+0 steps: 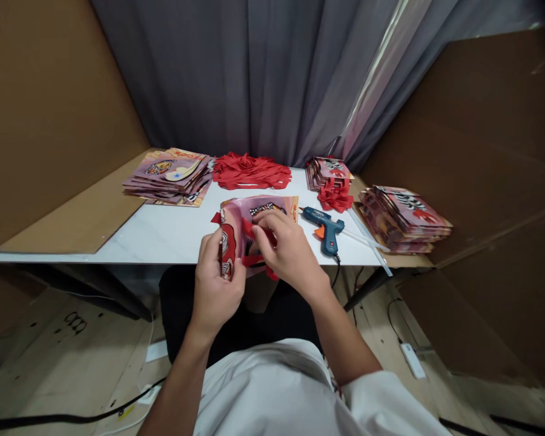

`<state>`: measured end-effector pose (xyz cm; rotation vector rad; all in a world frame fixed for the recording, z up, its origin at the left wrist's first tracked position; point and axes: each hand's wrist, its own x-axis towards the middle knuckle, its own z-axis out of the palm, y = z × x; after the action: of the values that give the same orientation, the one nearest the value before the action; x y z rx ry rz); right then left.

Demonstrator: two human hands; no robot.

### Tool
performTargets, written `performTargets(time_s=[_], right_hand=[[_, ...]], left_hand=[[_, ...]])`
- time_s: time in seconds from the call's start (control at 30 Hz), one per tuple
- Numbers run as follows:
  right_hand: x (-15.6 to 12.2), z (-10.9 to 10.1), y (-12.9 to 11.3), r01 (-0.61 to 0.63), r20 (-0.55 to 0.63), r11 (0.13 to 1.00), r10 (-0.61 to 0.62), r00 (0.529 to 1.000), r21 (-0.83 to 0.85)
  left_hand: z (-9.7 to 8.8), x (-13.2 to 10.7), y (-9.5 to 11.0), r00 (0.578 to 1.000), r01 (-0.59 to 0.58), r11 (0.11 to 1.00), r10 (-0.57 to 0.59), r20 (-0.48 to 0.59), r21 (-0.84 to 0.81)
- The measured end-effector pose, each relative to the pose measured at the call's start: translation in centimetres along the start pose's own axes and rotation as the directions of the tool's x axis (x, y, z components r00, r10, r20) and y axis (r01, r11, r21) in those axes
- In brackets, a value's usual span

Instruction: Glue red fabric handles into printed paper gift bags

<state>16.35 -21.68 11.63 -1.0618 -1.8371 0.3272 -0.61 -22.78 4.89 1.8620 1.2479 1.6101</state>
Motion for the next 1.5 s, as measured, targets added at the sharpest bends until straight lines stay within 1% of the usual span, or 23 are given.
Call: performTargets(time_s=[0.07, 0.13, 0.2, 0.27, 0.4, 0.57, 0.8, 0.93, 1.0, 1.07, 1.17, 1.23, 1.3, 1.37, 1.43, 1.5], right_hand=[[0.5, -0.9, -0.6, -0.005, 0.067, 1.000, 0.007, 0.998, -0.029], [0.9, -1.5, -1.1, 0.003, 0.101, 0.998, 0.004, 0.995, -0.068], [1.2, -1.9, -1.4, 0.000, 0.102, 0.994, 0.011, 0.995, -0.105], [1.4, -1.9, -1.4, -0.026, 0.077, 0.992, 0.036, 0.996, -0.125], [1.1, -1.7, -1.4, -0.090, 0.031, 0.987, 0.095, 0.995, -0.130], [0.7, -1.6, -1.7, -0.160, 0.048, 0.983, 0.165, 0.985, -0.090], [0.1, -0.7, -1.3, -0.205, -0.005, 0.978, 0.205, 0.979, -0.036], [0.3, -0.6, -1.5, -0.222, -0.050, 0.973, 0.219, 0.974, -0.061], [0.7, -1.0, -1.8, -0.228, -0.033, 0.971, 0.226, 0.974, -0.075], [1.2, -1.6, -2.0, -0.231, 0.012, 0.971, 0.233, 0.972, -0.065], [1.8, -2.6, -2.3, -0.216, 0.091, 0.976, 0.218, 0.972, -0.029], [2.0, -3.1, -2.2, -0.198, 0.120, 0.980, 0.198, 0.973, -0.009], [2.1, -3.2, -1.9, -0.196, 0.137, 0.979, 0.187, 0.973, 0.050], [2.1, -2.8, -1.3, -0.207, 0.144, 0.961, 0.181, 0.973, 0.186], [1.9, -2.1, -0.5, -0.217, 0.132, 0.911, 0.181, 0.975, 0.350], [1.6, -1.3, 0.2, -0.225, 0.108, 0.855, 0.197, 0.974, 0.467]], left_hand=[[-0.3, 0.1, 0.4, 0.999, -0.045, 0.998, 0.046, -0.016, 0.038], [-0.5, 0.3, 0.9, 0.995, -0.092, 0.994, 0.094, -0.017, 0.066], [-0.6, 0.4, 1.4, 0.989, -0.142, 0.985, 0.144, -0.013, 0.096], [-0.7, 0.5, 1.8, 0.985, -0.169, 0.978, 0.172, -0.015, 0.122], [-0.7, 0.4, 2.3, 0.987, -0.157, 0.977, 0.160, -0.012, 0.142], [-0.7, 0.3, 2.4, 0.988, -0.151, 0.976, 0.153, -0.005, 0.159], [-0.4, 0.1, 2.4, 0.987, -0.156, 0.975, 0.159, -0.011, 0.156], [-0.4, 0.0, 2.6, 0.987, -0.157, 0.972, 0.158, 0.006, 0.175], [-0.3, -0.1, 2.8, 0.984, -0.176, 0.967, 0.178, 0.007, 0.183], [-0.2, -0.1, 2.9, 0.978, -0.205, 0.961, 0.208, 0.003, 0.185], [-0.2, -0.2, 3.1, 0.974, -0.223, 0.957, 0.225, 0.014, 0.186], [-0.3, -0.2, 3.2, 0.974, -0.228, 0.954, 0.227, 0.028, 0.195], [-0.5, -0.2, 3.1, 0.970, -0.241, 0.948, 0.239, 0.035, 0.209], [-0.6, -0.1, 3.0, 0.963, -0.268, 0.937, 0.266, 0.037, 0.224], [-0.8, 0.0, 2.8, 0.952, -0.305, 0.921, 0.303, 0.043, 0.244], [-1.0, 0.3, 2.6, 0.934, -0.355, 0.897, 0.350, 0.068, 0.263]])
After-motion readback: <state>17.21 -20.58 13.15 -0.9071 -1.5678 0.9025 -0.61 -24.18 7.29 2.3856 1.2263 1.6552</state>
